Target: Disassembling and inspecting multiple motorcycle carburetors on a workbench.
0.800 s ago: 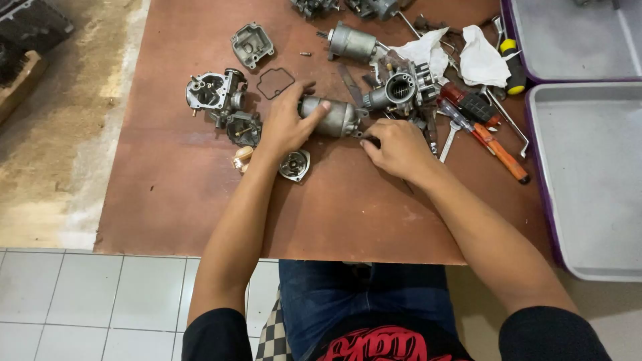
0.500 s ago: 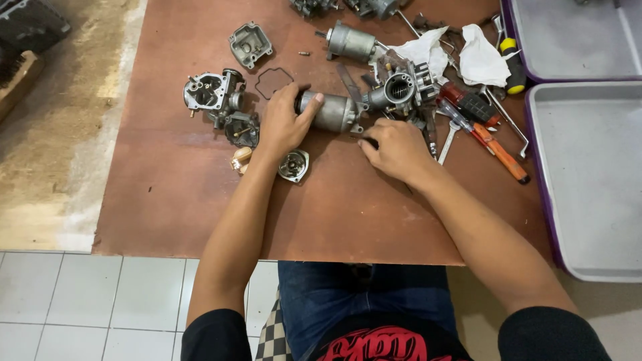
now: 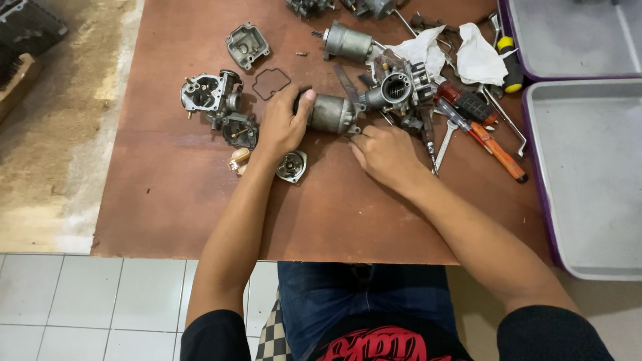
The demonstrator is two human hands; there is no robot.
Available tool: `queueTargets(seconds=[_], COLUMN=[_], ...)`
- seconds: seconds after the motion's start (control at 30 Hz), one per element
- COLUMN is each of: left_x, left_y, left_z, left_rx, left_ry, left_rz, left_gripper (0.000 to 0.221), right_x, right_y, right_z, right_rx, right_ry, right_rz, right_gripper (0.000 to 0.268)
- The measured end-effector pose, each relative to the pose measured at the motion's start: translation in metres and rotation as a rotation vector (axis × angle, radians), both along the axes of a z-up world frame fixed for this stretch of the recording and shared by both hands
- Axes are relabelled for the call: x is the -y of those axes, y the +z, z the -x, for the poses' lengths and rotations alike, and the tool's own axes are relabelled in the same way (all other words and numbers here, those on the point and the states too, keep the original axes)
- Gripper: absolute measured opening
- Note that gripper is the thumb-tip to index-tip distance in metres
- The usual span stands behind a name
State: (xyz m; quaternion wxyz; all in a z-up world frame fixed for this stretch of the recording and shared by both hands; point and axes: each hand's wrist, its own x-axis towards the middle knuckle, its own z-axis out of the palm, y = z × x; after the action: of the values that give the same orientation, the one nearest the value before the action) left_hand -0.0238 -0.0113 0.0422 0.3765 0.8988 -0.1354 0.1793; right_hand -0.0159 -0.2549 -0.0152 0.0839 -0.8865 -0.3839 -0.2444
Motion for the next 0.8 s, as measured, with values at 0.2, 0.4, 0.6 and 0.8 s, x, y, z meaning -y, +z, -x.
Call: queueTargets(seconds=[0.2,0.4,0.6,0.8], left_x=[-0.004,-0.003,0.007,0.008], left_y=[-0.007,-0.012,-0.006,-0.009], left_z=[-0.002,-0.004,-0.002,-0.004], left_rx=[0.003,0.030,0.048,0.064], left_ry=[-0.015,0.002,0.047,0.039], left_rz=[-0.008,0.034,0.069,0.108], left_gripper=[0.046,0.046,0.046,0.051], right_x=[-0.006,0.025,0.073,0.061], right_y=[0.003,0.032,0.069,0.078], right_z=[0.004,-0.011,-0.035,-0.034], right_rx=[-0.019,0.150,-0.305,-0.706], right_ry=[0.024,0.023,-0.264,-0.279], right_rz=[-0.046,-0.405,-0.533,-0.699], right_gripper=[0.019,0.004,0.066,0.069])
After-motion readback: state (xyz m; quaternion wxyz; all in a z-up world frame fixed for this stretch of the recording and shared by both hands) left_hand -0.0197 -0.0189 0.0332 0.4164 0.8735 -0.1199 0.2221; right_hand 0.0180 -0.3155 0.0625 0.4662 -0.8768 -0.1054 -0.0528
